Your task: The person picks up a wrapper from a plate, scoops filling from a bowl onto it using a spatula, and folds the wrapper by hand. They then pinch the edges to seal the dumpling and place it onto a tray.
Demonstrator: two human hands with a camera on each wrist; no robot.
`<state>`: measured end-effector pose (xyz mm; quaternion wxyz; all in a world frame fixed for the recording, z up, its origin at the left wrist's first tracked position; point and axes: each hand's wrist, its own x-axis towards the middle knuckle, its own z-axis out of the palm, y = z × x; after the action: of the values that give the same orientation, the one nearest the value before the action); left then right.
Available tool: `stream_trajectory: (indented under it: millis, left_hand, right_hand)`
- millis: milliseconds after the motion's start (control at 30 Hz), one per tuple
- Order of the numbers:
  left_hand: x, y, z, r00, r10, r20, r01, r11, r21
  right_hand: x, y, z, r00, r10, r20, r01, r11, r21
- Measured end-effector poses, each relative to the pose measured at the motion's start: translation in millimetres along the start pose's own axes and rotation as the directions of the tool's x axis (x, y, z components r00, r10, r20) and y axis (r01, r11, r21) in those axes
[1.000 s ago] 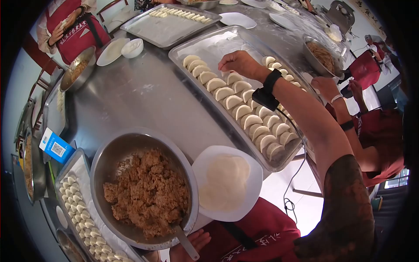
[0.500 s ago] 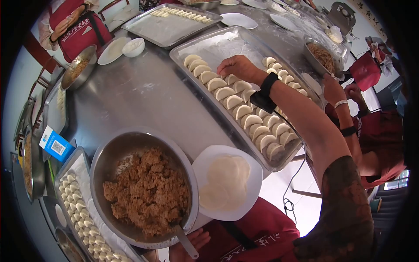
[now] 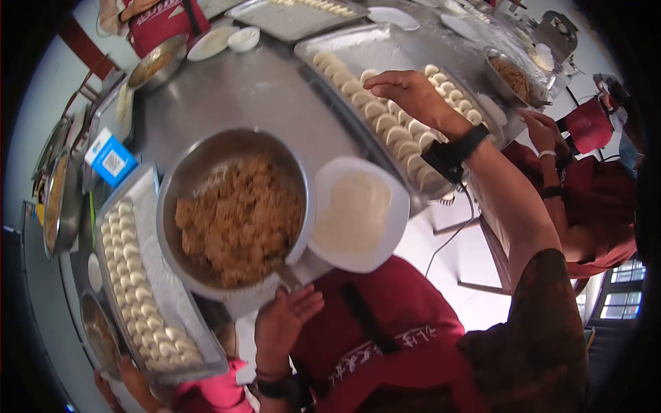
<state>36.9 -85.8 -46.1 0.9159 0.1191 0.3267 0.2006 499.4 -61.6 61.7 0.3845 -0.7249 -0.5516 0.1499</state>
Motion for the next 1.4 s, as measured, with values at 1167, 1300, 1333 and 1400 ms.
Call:
stream_trajectory:
  millis: [1167,1300,1333,1400]
  left_hand:
    - [2.9,-40.6,40.2,0.973,0.1,0.209,-0.06,0.98,-0.19]
    - [-14.6,-36.9,55.0,0.969,0.232,0.085,-0.233,0.972,0.005]
    - [-18.0,-35.6,56.6,0.965,0.249,0.085,-0.251,0.968,0.008]
    - [-23.3,-33.4,59.1,0.956,0.281,0.087,-0.283,0.959,0.017]
  right_hand:
    - [-228.1,-130.0,147.7,0.925,-0.367,0.101,0.368,0.93,0.002]
    - [-229.9,-136.7,147.1,0.965,-0.262,-0.012,0.262,0.965,0.019]
    - [-228.4,-137.3,145.7,0.976,-0.208,-0.065,0.21,0.977,0.023]
    - [-225.0,-137.1,142.9,1.0,-0.006,0.029,0.001,0.983,0.186]
